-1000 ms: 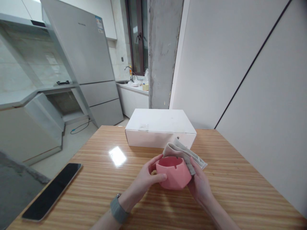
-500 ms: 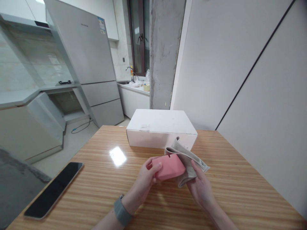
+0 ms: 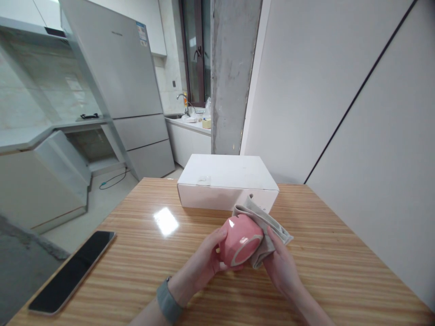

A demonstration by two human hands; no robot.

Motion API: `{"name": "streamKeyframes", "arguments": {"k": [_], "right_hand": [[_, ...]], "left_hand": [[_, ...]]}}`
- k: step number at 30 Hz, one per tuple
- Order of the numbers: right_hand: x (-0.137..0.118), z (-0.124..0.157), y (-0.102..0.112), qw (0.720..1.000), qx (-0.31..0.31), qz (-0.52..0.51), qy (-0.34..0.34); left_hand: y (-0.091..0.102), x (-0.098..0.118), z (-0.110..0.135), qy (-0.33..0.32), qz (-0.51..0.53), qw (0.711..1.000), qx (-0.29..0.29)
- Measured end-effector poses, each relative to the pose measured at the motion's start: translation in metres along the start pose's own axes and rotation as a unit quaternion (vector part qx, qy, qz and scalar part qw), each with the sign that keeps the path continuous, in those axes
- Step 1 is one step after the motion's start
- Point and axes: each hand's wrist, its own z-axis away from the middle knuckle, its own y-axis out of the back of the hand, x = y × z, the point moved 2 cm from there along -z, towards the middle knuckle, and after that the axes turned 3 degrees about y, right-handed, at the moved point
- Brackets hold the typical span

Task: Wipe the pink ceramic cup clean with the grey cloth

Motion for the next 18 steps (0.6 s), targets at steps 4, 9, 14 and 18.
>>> {"name": "streamKeyframes", "arguments": {"k": [4,9,14,18], "right_hand": [[-0.005,0.003,-0.009,0.999,-0.035,0.004,0.007],[-0.002,0.003,-0.010,0.997,-0.070,0.024,0.019],[0.009,0.002,0.010,0.995,-0.037,0.090,0.036],[0.004,0.010,0.008,0.970,-0.120,0.185,0.102]], "left_hand": [[-0.005,0.000,0.006,-0.001,-0.031,0.997,-0.065],[-0.008,0.002,0.008,0.012,-0.057,0.997,-0.045],[-0.007,-0.002,0.009,0.032,-0.064,0.997,-0.042],[-0.006,-0.010,0.007,0.045,-0.045,0.997,-0.046]]}}
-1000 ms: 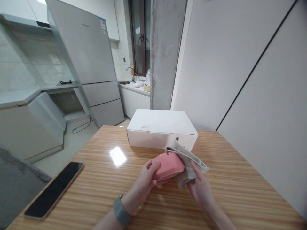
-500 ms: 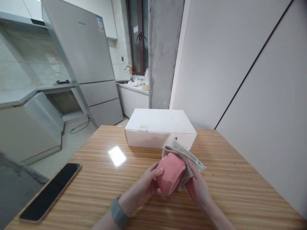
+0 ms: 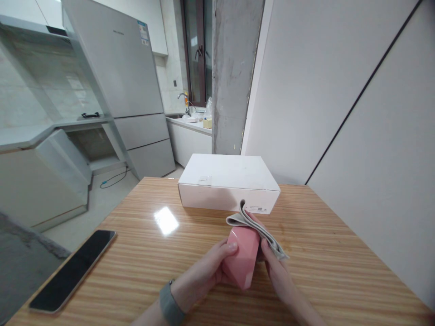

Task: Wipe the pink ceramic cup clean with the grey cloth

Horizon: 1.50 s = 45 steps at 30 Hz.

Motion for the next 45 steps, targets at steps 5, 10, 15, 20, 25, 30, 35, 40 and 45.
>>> {"name": "streamKeyframes", "arguments": {"k": [5,10,15,20,25,30,35,40,45], "right_hand": [[-0.009,0.002,-0.010,0.999,-0.045,0.018,0.016],[0.002,-0.002,-0.010,0.999,0.007,-0.024,-0.032],[0.012,-0.006,-0.003,0.990,0.080,-0.046,-0.105],[0.011,-0.010,0.000,0.987,0.092,-0.069,-0.113],[0.014,-0.005,-0.002,0.990,0.072,-0.076,-0.092],[0.008,0.004,-0.006,0.998,0.028,-0.027,-0.049],[0.002,0.011,-0.004,0.996,-0.064,0.064,-0.006],[0.001,0.010,-0.007,0.995,-0.073,0.065,0.005],[0.005,0.004,-0.009,0.997,0.025,-0.014,-0.072]], "left_hand": [[-0.004,0.003,0.001,-0.036,0.032,0.999,-0.014],[-0.008,0.007,0.004,-0.044,0.015,0.998,0.037],[-0.014,0.011,0.006,-0.054,0.032,0.998,0.027],[-0.015,0.013,0.006,-0.060,0.002,0.998,-0.024],[-0.008,0.008,0.001,-0.081,-0.037,0.996,0.019],[-0.006,0.008,0.001,-0.113,-0.047,0.992,0.042],[-0.005,0.007,0.002,-0.095,-0.027,0.994,0.053],[-0.007,0.008,0.002,-0.098,0.017,0.993,0.064],[-0.009,0.006,0.001,-0.086,0.003,0.995,0.051]]}}
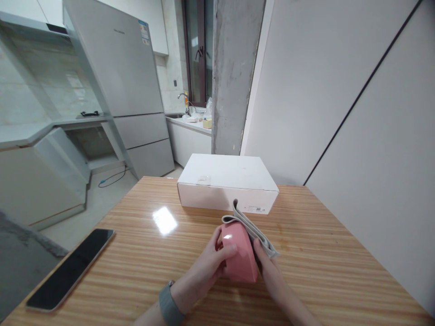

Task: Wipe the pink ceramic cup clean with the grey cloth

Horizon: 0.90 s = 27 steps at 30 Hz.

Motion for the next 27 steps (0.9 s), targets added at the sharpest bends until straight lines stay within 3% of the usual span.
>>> {"name": "streamKeyframes", "arguments": {"k": [5,11,17,23,27], "right_hand": [[0.008,-0.008,0.006,0.995,0.066,-0.043,-0.059],[0.007,-0.007,0.003,0.990,0.033,-0.110,-0.078],[0.005,-0.004,-0.007,0.988,0.027,-0.132,-0.080],[0.009,0.000,-0.005,0.991,0.015,-0.130,-0.036],[0.011,0.003,0.002,0.997,0.002,-0.083,0.004]], "left_hand": [[-0.003,0.000,-0.002,-0.054,-0.021,0.998,-0.028],[0.003,-0.003,-0.004,-0.050,-0.103,0.993,0.023],[0.007,0.001,-0.006,-0.101,-0.121,0.986,0.055],[0.014,0.003,-0.010,-0.092,-0.108,0.986,0.086],[0.013,0.003,-0.008,-0.068,-0.052,0.994,0.072]]}}
